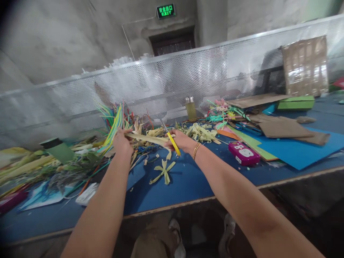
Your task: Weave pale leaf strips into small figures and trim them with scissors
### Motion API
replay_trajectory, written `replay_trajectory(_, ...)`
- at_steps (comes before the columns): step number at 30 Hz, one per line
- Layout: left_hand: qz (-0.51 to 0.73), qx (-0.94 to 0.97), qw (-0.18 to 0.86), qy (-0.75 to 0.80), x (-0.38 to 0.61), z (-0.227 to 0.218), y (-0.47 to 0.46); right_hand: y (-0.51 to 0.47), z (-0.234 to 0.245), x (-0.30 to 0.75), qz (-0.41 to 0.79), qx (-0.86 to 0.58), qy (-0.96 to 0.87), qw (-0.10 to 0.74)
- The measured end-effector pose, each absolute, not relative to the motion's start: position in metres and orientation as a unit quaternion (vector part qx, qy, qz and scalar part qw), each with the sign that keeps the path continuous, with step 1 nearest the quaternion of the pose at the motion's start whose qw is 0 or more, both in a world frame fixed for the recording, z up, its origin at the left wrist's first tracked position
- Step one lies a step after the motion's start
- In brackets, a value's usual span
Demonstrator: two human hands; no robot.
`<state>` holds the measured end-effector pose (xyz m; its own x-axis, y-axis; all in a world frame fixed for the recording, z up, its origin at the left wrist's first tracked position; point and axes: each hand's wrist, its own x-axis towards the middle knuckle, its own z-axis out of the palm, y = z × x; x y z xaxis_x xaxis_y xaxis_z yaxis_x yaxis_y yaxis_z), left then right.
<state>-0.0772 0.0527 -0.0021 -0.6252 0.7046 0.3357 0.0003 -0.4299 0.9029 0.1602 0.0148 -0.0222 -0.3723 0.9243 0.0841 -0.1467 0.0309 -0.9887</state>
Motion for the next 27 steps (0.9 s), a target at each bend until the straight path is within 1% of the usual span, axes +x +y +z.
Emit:
replay_trajectory(3, 0.774, 0.279, 0.302, 0.482, -0.085, 0.004, 0.05, 0.02, -0.026, 0.162, 0.604, -0.358, -0.547, 0.455)
replay_trajectory(7, 0.746, 0.29, 0.335, 0.497, -0.082, 0.006, 0.049, 0.022, -0.028, 0.161, 0.606, -0.378, -0.499, 0.491)
replay_trajectory(11, 0.627, 0.39, 0.459, 0.495, -0.049, -0.005, 0.043, 0.022, -0.03, 0.157, 0.602, -0.378, -0.48, 0.514)
replay_trajectory(12, 0.547, 0.461, 0.507, 0.48, -0.039, -0.009, 0.04, 0.022, -0.031, 0.155, 0.601, -0.375, -0.478, 0.518)
replay_trajectory(13, 0.502, 0.51, 0.52, 0.466, -0.029, -0.014, 0.037, 0.021, -0.032, 0.154, 0.601, -0.372, -0.479, 0.52)
replay_trajectory(16, 0.478, 0.578, 0.474, 0.462, -0.009, -0.025, 0.031, 0.021, -0.037, 0.15, 0.6, -0.366, -0.505, 0.501)
replay_trajectory(18, 0.489, 0.589, 0.437, 0.472, -0.006, -0.028, 0.031, 0.023, -0.039, 0.149, 0.567, -0.399, -0.543, 0.474)
replay_trajectory(22, 0.542, 0.561, 0.372, 0.503, -0.015, -0.023, 0.035, 0.029, -0.038, 0.16, 0.386, -0.538, -0.61, 0.435)
replay_trajectory(24, 0.55, 0.563, 0.341, 0.514, -0.019, -0.02, 0.036, 0.033, -0.035, 0.171, 0.318, -0.578, -0.627, 0.415)
replay_trajectory(25, 0.548, 0.57, 0.329, 0.517, -0.021, -0.019, 0.036, 0.034, -0.033, 0.176, 0.241, -0.617, -0.657, 0.361)
replay_trajectory(27, 0.539, 0.586, 0.312, 0.518, -0.021, -0.018, 0.034, 0.036, -0.031, 0.186, 0.138, -0.672, -0.68, 0.259)
